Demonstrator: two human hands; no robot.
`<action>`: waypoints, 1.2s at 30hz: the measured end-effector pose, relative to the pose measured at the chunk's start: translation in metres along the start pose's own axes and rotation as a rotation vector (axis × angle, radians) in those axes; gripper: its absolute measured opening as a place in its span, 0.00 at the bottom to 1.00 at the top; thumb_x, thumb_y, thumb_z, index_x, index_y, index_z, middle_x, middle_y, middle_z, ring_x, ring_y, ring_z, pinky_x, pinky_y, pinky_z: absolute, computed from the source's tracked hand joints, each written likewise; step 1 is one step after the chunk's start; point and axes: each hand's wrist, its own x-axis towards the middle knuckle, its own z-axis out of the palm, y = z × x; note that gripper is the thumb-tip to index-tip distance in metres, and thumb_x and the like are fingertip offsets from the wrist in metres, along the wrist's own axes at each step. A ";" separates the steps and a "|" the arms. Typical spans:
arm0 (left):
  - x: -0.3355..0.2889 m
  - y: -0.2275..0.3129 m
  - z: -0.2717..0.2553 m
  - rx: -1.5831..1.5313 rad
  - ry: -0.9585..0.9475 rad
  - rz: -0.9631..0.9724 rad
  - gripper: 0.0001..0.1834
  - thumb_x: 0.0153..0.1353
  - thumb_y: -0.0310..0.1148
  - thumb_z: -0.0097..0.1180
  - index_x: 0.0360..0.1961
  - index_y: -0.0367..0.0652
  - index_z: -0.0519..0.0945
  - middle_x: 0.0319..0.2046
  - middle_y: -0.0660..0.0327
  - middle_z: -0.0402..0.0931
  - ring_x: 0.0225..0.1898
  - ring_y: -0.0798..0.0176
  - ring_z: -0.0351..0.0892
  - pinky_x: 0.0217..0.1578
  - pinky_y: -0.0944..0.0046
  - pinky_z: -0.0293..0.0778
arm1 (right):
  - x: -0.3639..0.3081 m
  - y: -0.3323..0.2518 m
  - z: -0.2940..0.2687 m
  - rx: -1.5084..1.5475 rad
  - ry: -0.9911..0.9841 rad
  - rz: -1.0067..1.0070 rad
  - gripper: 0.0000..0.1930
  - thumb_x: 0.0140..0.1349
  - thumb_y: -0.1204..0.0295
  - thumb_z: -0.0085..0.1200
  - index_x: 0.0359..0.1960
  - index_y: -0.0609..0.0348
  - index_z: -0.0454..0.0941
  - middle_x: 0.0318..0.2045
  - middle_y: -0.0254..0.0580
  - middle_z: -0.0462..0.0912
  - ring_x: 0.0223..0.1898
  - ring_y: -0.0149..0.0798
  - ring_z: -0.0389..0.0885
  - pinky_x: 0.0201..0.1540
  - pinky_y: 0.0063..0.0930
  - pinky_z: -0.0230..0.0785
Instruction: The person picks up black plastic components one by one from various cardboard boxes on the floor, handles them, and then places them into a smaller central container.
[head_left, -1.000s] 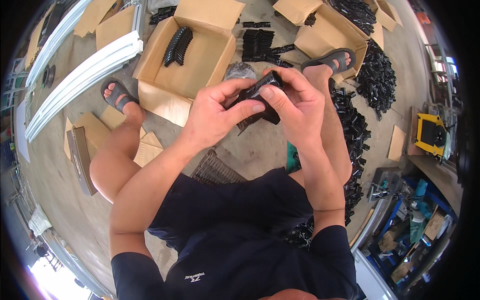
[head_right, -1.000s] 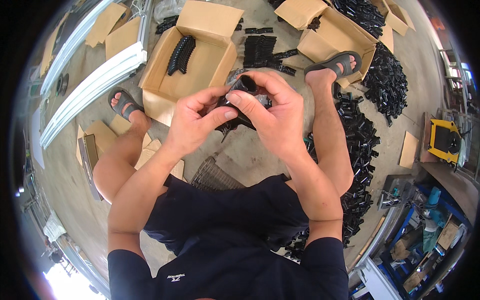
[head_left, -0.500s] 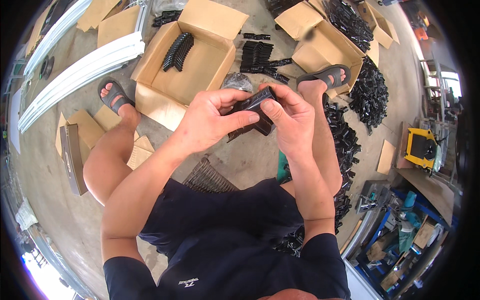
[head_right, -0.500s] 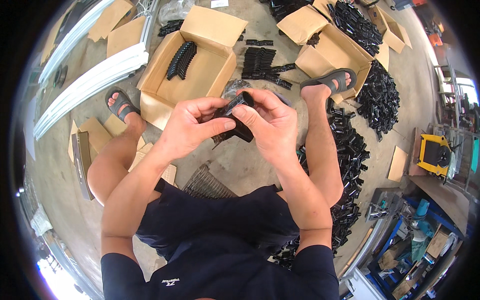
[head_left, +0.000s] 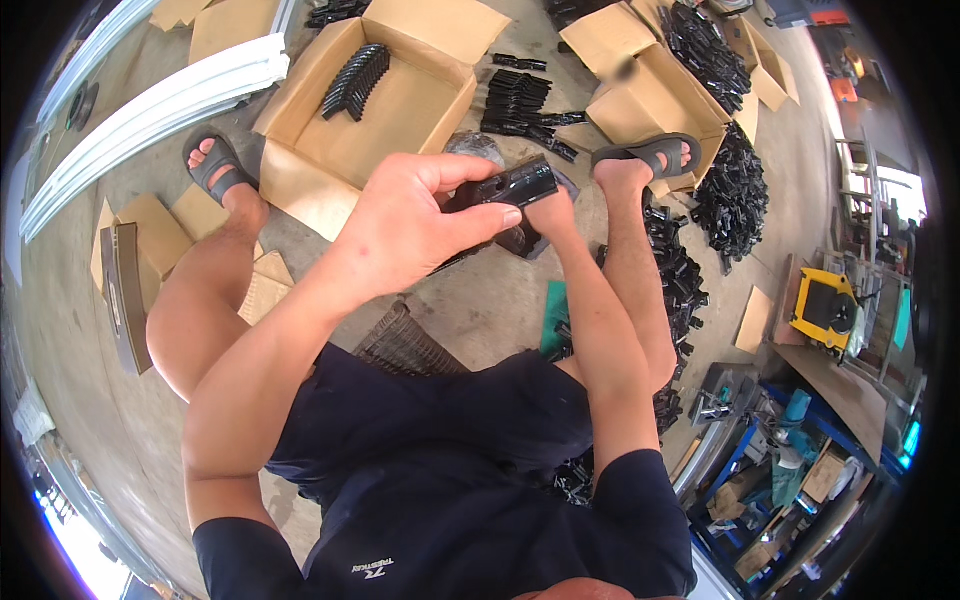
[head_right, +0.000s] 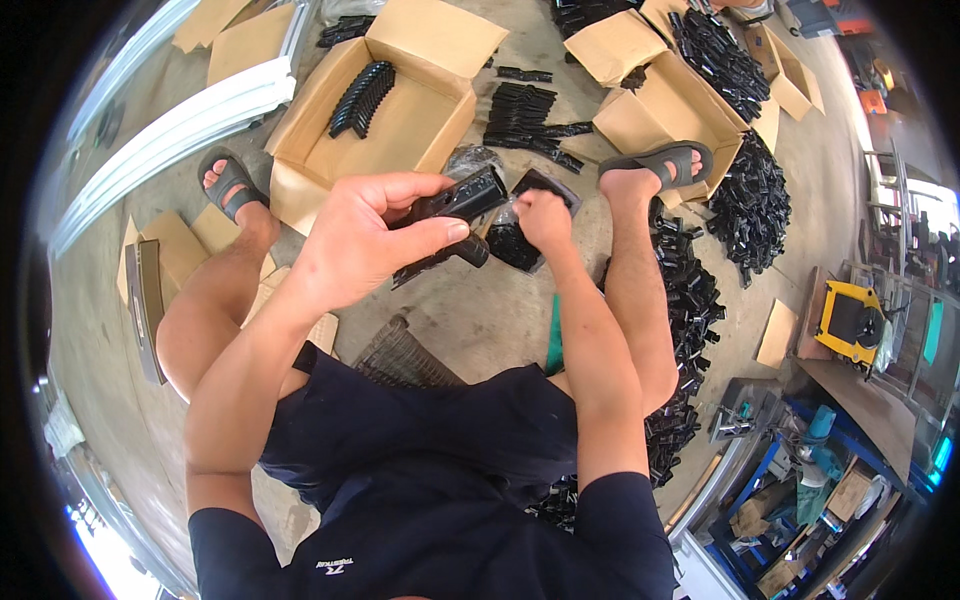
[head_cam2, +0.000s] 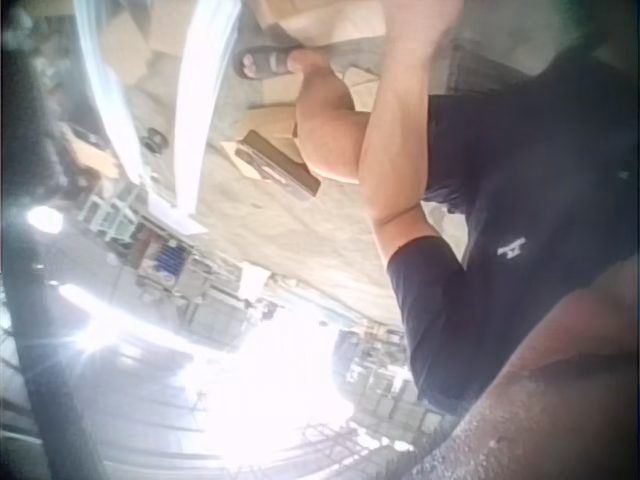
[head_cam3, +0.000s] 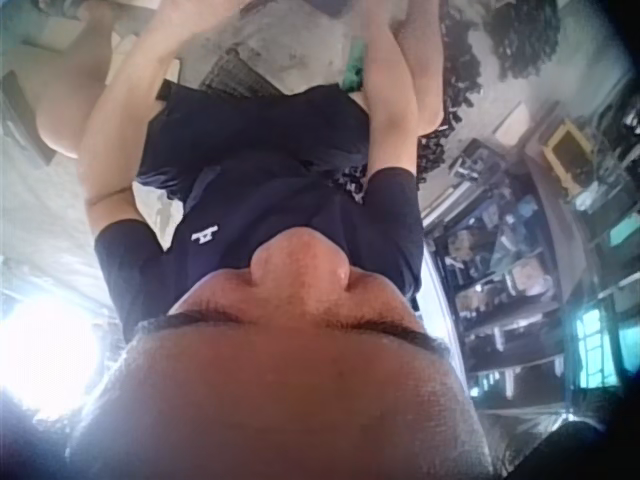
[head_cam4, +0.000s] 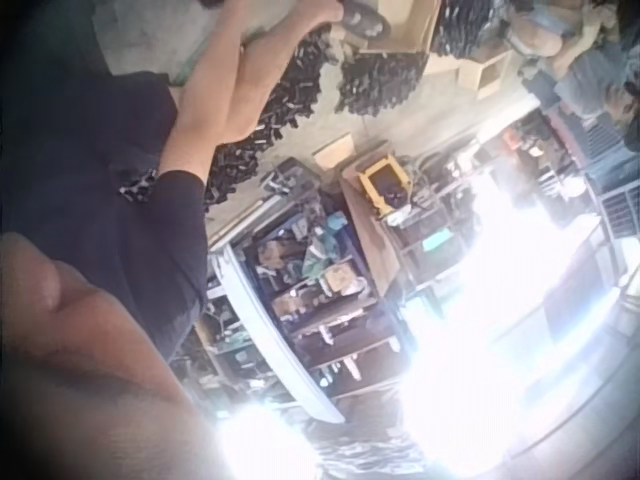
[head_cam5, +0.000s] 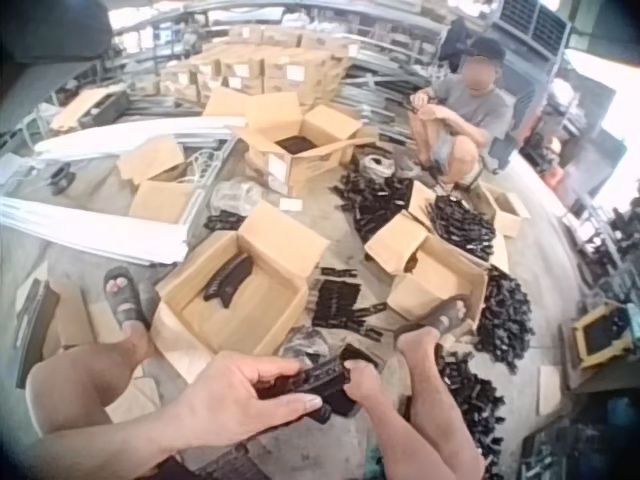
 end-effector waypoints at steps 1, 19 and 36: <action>-0.002 0.000 -0.001 0.010 0.017 0.004 0.20 0.62 0.28 0.68 0.53 0.30 0.82 0.38 0.65 0.84 0.37 0.79 0.78 0.38 0.75 0.75 | 0.000 0.015 0.023 -0.043 0.012 -0.092 0.10 0.58 0.66 0.60 0.36 0.57 0.87 0.36 0.53 0.85 0.41 0.54 0.84 0.44 0.45 0.78; -0.003 -0.009 -0.022 0.888 0.281 0.341 0.18 0.52 0.36 0.71 0.45 0.47 0.86 0.36 0.58 0.85 0.32 0.53 0.85 0.34 0.59 0.80 | -0.003 0.008 0.032 -0.401 -0.090 -0.235 0.08 0.61 0.73 0.51 0.38 0.58 0.81 0.37 0.51 0.85 0.42 0.52 0.84 0.48 0.44 0.77; 0.007 -0.014 -0.001 1.135 0.291 0.502 0.19 0.49 0.33 0.71 0.44 0.48 0.83 0.35 0.62 0.84 0.34 0.54 0.85 0.31 0.56 0.79 | -0.078 -0.180 -0.153 0.349 0.398 -0.689 0.13 0.52 0.81 0.68 0.40 0.57 0.86 0.35 0.42 0.83 0.35 0.42 0.81 0.37 0.31 0.74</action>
